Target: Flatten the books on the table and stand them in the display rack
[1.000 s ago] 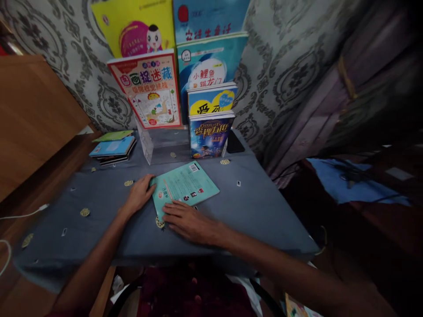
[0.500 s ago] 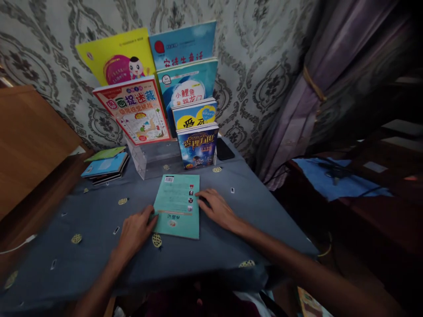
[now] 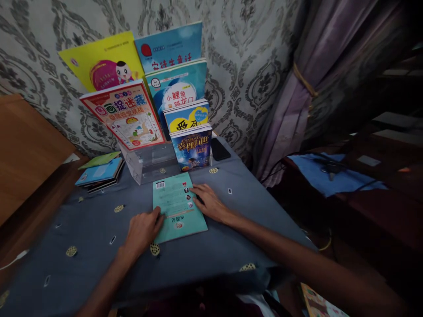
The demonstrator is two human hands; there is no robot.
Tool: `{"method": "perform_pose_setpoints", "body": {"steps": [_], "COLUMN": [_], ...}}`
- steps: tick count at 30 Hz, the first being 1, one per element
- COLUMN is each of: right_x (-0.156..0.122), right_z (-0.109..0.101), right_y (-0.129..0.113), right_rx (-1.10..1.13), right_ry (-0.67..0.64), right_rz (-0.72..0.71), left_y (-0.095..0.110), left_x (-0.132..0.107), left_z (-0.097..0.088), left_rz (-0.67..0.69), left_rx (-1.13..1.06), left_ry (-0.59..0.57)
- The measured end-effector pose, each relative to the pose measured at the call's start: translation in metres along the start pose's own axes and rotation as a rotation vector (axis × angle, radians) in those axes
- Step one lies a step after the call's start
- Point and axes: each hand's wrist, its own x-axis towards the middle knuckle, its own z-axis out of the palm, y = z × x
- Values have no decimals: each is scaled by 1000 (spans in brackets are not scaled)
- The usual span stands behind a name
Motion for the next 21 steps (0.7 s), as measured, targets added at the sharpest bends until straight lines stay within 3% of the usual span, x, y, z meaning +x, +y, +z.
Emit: {"method": "perform_pose_setpoints", "body": {"steps": [2, 6, 8, 16, 21], "right_x": [-2, -4, -5, -6, -6], "right_z": [2, 0, -2, -2, -5], "right_y": [0, -2, -4, -8, -11], "right_rx": [14, 61, 71, 18, -30], "right_ry": [29, 76, 76, 52, 46], "right_rz": [-11, 15, 48, 89, 68], "left_y": [6, 18, 22, 33, 38], "left_x": [9, 38, 56, 127, 144], "left_z": [3, 20, 27, 21, 19], "left_rz": [116, 540, 634, 548, 488], "left_rx": [9, -196, -243, -140, -128], "left_ry": [100, 290, 329, 303, 310]}}
